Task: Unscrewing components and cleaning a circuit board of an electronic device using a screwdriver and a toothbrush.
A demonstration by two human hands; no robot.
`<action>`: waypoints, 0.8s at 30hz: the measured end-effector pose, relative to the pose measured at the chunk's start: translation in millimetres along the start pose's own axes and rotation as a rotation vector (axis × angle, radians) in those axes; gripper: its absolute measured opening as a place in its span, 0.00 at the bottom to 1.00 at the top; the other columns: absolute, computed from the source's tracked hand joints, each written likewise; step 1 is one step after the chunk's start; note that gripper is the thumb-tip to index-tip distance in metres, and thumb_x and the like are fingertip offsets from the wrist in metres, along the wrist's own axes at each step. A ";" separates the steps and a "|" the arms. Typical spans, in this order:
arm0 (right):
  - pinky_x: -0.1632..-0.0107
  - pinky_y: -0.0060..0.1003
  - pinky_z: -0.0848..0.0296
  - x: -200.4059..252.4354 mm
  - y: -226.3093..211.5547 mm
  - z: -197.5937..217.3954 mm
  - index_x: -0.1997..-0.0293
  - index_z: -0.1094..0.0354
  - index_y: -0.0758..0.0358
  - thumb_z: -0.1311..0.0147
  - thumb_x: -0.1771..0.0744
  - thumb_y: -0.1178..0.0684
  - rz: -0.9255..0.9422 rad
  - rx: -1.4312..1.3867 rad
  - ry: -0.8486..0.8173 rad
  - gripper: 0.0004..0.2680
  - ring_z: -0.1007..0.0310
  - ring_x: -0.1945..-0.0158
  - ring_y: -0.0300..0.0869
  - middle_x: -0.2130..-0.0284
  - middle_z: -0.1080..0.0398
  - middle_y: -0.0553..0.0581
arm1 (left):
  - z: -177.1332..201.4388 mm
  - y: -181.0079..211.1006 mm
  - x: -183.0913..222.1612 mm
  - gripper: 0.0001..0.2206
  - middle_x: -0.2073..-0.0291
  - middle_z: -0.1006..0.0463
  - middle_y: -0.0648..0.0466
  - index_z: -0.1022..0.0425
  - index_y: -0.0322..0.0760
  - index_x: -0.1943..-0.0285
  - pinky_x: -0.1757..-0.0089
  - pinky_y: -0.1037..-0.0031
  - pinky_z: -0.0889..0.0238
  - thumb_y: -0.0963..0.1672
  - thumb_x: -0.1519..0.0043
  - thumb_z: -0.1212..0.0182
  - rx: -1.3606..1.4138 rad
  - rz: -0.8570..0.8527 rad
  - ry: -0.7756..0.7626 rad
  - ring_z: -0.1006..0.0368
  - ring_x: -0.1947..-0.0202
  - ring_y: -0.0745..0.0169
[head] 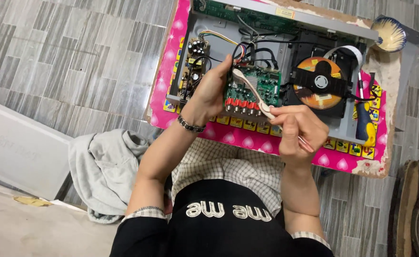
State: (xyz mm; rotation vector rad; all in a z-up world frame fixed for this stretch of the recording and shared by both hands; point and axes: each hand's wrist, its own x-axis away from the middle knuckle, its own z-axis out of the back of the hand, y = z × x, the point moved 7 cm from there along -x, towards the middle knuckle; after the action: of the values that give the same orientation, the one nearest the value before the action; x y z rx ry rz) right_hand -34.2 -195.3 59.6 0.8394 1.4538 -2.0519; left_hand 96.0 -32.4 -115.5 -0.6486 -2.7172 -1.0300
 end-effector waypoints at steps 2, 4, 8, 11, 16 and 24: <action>0.60 0.39 0.27 0.0 -1.9 -2.2 0.76 0.28 0.65 0.54 0.29 0.54 -0.012 0.004 -0.034 0.15 0.22 0.68 0.52 0.72 0.24 0.63 | 10.0 -11.6 -1.2 0.24 0.48 0.23 0.39 0.25 0.35 0.42 0.49 0.47 0.29 0.56 0.34 0.46 0.103 0.025 -0.005 0.25 0.47 0.38; 0.59 0.36 0.28 1.7 -15.7 -4.3 0.74 0.31 0.71 0.57 0.30 0.59 -0.130 0.018 -0.055 0.13 0.25 0.67 0.50 0.69 0.26 0.67 | -21.9 9.1 27.8 0.22 0.48 0.25 0.42 0.25 0.33 0.44 0.49 0.56 0.36 0.54 0.33 0.49 0.119 -0.032 -0.098 0.29 0.49 0.48; 0.69 0.29 0.42 18.7 0.9 18.4 0.77 0.33 0.71 0.62 0.31 0.62 -0.142 -0.029 0.013 0.14 0.36 0.76 0.42 0.70 0.27 0.67 | -66.6 34.0 55.8 0.22 0.46 0.25 0.44 0.29 0.27 0.40 0.46 0.66 0.38 0.51 0.27 0.59 0.205 -0.114 -0.507 0.29 0.50 0.56; 0.62 0.31 0.42 20.4 -2.9 28.4 0.76 0.36 0.70 0.65 0.28 0.50 -0.174 0.030 0.115 0.19 0.37 0.74 0.45 0.72 0.29 0.69 | -41.5 24.9 44.9 0.18 0.51 0.25 0.45 0.26 0.32 0.48 0.53 0.64 0.38 0.51 0.31 0.54 0.093 -0.075 -0.174 0.31 0.57 0.58; 0.61 0.33 0.37 7.5 -1.0 3.5 0.71 0.32 0.73 0.61 0.28 0.55 -0.150 0.066 0.002 0.15 0.34 0.68 0.44 0.65 0.26 0.67 | -39.4 22.9 44.1 0.16 0.62 0.21 0.49 0.25 0.33 0.50 0.66 0.73 0.28 0.49 0.30 0.53 0.164 -0.021 -0.088 0.26 0.70 0.66; 0.67 0.29 0.39 23.2 -3.5 17.4 0.71 0.31 0.75 0.61 0.29 0.57 -0.164 0.056 -0.042 0.15 0.36 0.74 0.41 0.66 0.26 0.69 | -41.5 23.6 41.5 0.14 0.56 0.25 0.51 0.25 0.35 0.48 0.61 0.73 0.32 0.47 0.29 0.53 0.082 -0.076 -0.119 0.30 0.63 0.67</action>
State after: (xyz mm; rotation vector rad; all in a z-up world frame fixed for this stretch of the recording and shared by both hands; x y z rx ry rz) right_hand -56.1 -211.6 49.4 0.7155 1.4918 -2.2263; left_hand 69.6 -30.1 -58.1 -0.6156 -2.8909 -0.9174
